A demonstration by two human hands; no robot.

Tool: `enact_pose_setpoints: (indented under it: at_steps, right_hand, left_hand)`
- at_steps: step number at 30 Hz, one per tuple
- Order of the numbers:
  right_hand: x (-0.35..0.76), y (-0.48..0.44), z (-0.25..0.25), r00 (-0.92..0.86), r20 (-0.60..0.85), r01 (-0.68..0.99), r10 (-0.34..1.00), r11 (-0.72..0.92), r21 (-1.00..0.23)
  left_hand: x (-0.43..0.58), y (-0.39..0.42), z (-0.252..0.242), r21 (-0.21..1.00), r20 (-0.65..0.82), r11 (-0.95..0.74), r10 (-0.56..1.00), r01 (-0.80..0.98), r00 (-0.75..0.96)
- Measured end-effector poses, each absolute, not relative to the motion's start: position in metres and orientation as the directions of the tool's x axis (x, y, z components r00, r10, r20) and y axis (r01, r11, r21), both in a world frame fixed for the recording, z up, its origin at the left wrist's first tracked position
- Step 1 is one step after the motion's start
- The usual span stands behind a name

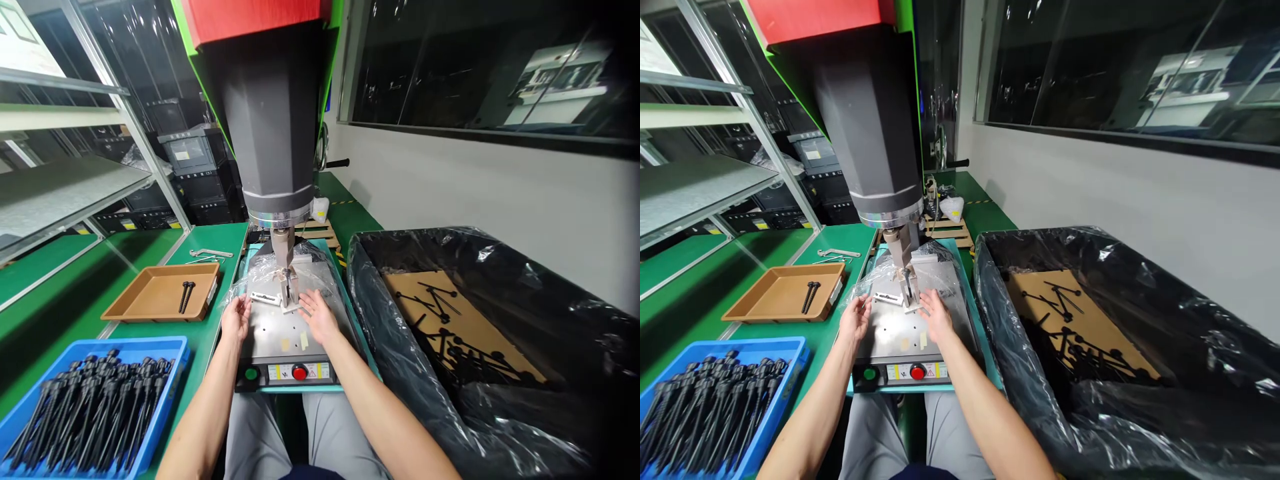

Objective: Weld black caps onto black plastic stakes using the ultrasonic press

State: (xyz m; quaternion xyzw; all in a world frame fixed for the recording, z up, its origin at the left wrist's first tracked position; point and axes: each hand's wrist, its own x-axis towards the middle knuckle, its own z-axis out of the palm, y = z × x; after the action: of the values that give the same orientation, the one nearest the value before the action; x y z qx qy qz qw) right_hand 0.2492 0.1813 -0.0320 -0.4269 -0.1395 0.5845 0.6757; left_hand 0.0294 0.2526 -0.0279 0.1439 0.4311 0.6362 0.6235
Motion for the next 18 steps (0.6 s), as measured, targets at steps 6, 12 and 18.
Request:
enact_pose_setpoints:
  at_steps: [6, 12, 18]
  right_hand:
    - [0.261, 0.194, -0.019, 0.329, -0.265, -0.677, 0.906, 0.031, -0.735]
    - [0.264, 0.204, -0.016, 0.335, -0.269, -0.618, 0.903, -0.005, -0.786]
    - [0.264, 0.195, -0.013, 0.296, -0.283, -0.646, 0.912, -0.027, -0.763]
  left_hand:
    - [0.015, 0.269, -0.018, 0.741, -0.324, 0.068, 0.907, -0.668, -0.267]
    - [0.005, 0.278, -0.022, 0.746, -0.318, -0.002, 0.877, -0.666, -0.360]
    - [0.007, 0.262, -0.023, 0.726, -0.339, 0.055, 0.896, -0.685, -0.287]
